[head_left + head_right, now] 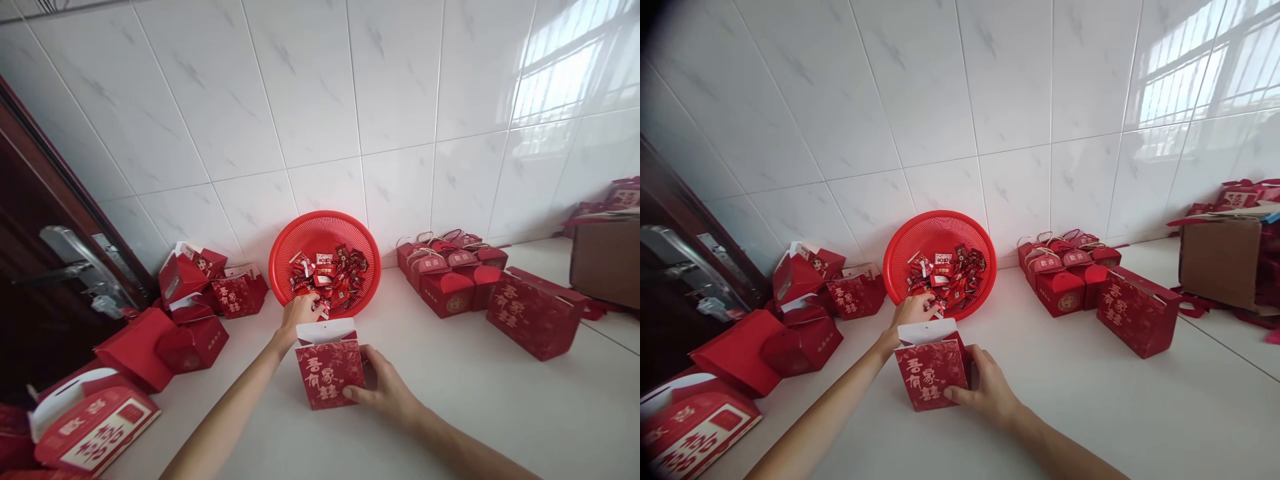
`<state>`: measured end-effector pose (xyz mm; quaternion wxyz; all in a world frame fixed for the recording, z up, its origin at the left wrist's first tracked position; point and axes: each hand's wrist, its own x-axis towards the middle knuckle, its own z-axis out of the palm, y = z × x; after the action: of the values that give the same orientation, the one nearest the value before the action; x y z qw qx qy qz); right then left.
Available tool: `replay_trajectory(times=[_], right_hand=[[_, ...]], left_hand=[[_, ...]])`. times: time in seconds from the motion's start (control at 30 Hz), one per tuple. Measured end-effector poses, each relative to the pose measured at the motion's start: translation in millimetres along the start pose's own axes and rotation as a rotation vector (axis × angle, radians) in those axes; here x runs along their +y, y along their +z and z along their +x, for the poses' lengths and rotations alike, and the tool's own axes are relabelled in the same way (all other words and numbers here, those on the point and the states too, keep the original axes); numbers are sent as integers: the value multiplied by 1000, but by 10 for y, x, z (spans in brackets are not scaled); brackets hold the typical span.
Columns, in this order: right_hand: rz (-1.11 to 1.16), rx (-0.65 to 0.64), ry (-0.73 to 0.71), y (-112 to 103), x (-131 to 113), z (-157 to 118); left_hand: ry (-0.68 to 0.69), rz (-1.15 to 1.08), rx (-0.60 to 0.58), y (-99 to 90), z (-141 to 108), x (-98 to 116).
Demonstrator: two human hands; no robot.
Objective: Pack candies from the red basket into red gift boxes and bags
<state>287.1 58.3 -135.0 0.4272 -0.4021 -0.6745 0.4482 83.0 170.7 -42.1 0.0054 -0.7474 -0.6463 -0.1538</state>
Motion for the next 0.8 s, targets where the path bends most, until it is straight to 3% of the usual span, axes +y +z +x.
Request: replay_trajectory(times=[0.13,0.3,0.57,0.8], right_hand=[[8,6,-2,1,-1,-5],[11,-5,8,0,-2,-4],[36,-18,-7,6,-6,2],[43,-11,-10,16,26,14]], left_hand=[[20,-22,117,-75,72,-2],[58,-80,226,-134,333,-1],[168,-108,168,-79,725,86],[92,-239,155,26,818,133]])
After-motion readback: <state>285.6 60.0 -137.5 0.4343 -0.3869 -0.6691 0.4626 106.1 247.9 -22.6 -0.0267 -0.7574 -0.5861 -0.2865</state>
